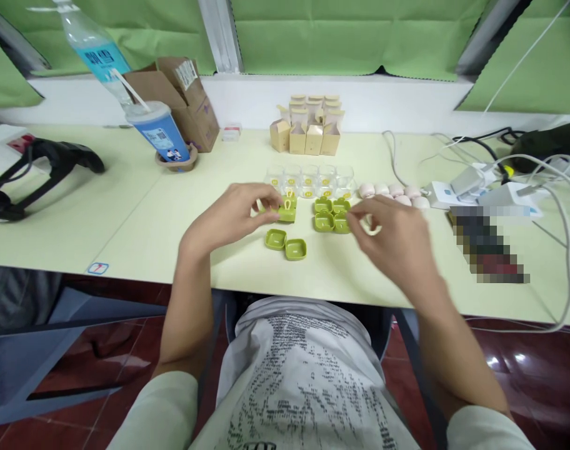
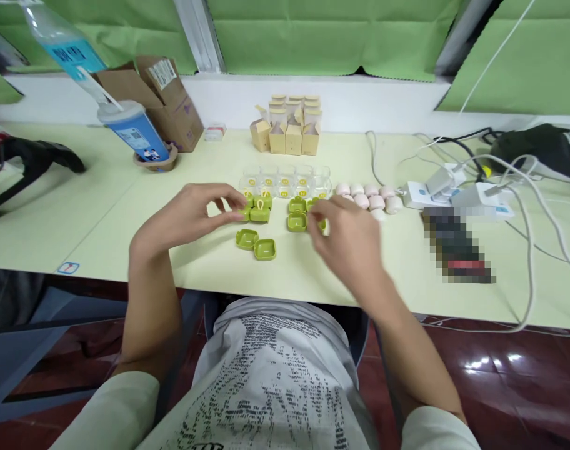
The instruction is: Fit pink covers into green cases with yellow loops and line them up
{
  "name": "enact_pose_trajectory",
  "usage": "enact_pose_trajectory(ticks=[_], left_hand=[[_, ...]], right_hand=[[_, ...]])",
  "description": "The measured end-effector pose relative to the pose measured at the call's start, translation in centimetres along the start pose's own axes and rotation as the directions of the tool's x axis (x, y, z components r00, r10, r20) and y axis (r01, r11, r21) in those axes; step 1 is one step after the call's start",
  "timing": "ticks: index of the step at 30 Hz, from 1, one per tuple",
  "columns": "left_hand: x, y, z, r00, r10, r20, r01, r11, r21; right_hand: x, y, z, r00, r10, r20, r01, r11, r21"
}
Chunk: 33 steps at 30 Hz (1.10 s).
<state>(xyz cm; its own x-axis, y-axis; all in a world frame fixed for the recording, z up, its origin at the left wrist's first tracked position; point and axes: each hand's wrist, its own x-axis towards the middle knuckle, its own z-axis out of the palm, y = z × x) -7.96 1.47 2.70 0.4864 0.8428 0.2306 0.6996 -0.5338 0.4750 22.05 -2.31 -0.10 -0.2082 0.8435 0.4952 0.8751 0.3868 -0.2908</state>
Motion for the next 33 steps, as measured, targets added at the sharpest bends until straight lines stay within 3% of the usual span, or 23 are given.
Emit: enact_pose_trajectory(ticks=[3,6,10,13,16,20,22,25,29,33], left_hand=[[-0.2,0.2,0.6,0.957,-0.083,0.278,0.039,0.986,0.160],[0.0,0.5,1.7,0.914,-0.162,0.372,0.041,0.949,0.313],[0.5,1.0,2.8,0.887,-0.203,0.416,0.012,0.909,0.417],[0.4,1.7,3.0,0.880,-0.255,0.401,0.030,0.872,0.489],[-0.1,2.5,2.5,0.912,-0.255,0.320,0.062,0.858,0.509],[-0.7,2.7,1.4,0.996,-0.070,0.060,0.043,0.929,0.368],[-0.6,2.4,1.1,0.998,0.035,-0.061,-0.022,0.980,0.197],[-0.1,2.0,1.4,0.975,0.141,-0.169,-0.144,0.990,-0.005],[0.6,2.3,2.5,0.951,0.224,-0.211,-0.238,0.970,-0.045],[1.2,2.9,3.5,0.930,0.279,-0.240,-0.307,0.948,-0.088]], right_hand=[[-0.8,6.2,-2.7,0.978,0.082,0.190,-0.055,0.988,-0.145],[-0.8,9.7,-3.2,0.871,0.179,0.457,-0.086,0.973,-0.216],[0.4,8.8,-2.5,0.701,0.324,0.635,-0.135,0.935,-0.329],[1.1,7.2,-2.1,0.661,0.358,0.660,-0.110,0.915,-0.387],[1.2,7.3,-1.9,0.699,0.305,0.647,-0.081,0.933,-0.351],[1.0,8.9,-2.3,0.749,0.232,0.621,-0.098,0.965,-0.243],[1.0,9.1,-3.2,0.791,0.164,0.590,-0.098,0.985,-0.142],[0.9,8.0,-5.0,0.893,0.021,0.450,-0.075,0.992,0.103],[0.4,5.1,-5.7,0.968,-0.132,0.213,0.007,0.864,0.503],[0.5,2.7,-3.5,0.997,-0.081,0.012,0.047,0.684,0.728]])
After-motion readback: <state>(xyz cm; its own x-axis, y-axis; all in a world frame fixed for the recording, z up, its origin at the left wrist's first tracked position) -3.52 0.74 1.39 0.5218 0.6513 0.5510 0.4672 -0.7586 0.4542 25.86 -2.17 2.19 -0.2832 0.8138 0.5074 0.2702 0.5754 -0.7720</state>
